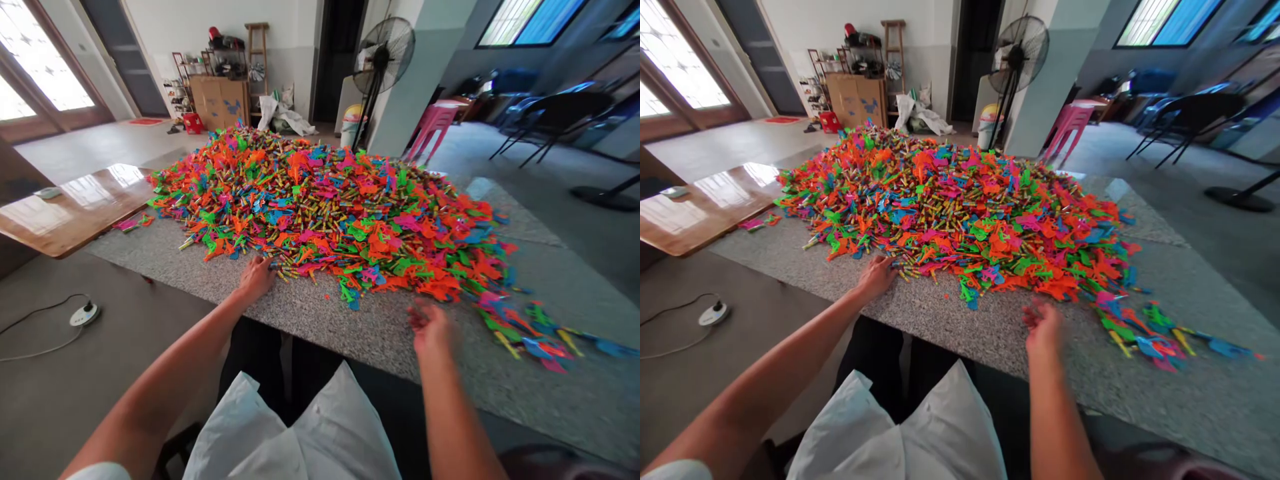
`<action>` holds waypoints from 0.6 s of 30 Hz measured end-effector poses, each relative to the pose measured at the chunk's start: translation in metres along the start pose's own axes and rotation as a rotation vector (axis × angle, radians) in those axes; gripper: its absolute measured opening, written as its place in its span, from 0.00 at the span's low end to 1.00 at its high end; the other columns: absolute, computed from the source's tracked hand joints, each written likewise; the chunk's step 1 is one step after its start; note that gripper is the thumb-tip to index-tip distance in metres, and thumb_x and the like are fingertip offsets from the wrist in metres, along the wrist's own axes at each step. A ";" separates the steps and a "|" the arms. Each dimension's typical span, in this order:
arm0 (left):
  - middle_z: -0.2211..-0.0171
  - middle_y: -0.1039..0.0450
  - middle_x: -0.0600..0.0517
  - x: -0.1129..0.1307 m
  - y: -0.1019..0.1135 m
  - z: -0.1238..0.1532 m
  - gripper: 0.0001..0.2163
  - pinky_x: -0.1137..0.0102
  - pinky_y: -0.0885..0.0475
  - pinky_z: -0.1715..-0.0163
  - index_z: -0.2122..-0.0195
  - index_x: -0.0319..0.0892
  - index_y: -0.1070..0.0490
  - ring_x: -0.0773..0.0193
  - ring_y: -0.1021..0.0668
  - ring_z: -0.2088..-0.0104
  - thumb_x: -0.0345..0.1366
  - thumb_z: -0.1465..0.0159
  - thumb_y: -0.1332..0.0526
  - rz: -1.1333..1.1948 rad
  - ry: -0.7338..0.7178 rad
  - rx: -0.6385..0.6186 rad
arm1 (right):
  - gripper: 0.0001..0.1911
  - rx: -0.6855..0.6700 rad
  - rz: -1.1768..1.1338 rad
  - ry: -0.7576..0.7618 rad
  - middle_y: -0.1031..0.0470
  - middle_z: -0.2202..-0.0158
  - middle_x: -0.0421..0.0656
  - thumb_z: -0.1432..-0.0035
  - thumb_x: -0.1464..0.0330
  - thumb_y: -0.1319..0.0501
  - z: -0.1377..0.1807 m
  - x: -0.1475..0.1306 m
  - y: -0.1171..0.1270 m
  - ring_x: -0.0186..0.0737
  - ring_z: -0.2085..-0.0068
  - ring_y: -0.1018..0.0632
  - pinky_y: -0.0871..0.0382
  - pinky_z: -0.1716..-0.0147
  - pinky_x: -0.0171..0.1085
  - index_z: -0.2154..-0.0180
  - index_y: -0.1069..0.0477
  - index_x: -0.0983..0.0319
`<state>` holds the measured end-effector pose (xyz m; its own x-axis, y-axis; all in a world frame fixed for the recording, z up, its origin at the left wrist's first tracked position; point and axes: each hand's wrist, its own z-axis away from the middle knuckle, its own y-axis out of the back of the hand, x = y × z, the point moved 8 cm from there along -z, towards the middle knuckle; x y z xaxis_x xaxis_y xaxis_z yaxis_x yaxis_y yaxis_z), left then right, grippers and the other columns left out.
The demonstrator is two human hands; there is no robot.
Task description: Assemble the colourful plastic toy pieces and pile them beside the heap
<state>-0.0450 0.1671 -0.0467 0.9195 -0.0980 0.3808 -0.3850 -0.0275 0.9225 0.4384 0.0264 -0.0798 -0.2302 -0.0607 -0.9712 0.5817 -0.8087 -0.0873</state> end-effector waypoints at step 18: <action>0.47 0.24 0.46 -0.078 0.038 0.070 0.15 0.67 0.25 0.53 0.47 0.45 0.21 0.62 0.20 0.57 0.37 0.33 0.39 0.325 -0.015 0.110 | 0.10 -0.838 1.114 0.912 0.22 0.52 0.51 0.32 0.63 0.38 0.212 0.046 -0.271 0.48 0.55 0.22 0.32 0.56 0.41 0.54 0.23 0.61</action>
<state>-0.1371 0.1045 -0.0457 0.7466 -0.1339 0.6517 -0.6644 -0.0994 0.7407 0.1045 0.1183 -0.0539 0.8821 0.2289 -0.4116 0.4369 -0.0711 0.8967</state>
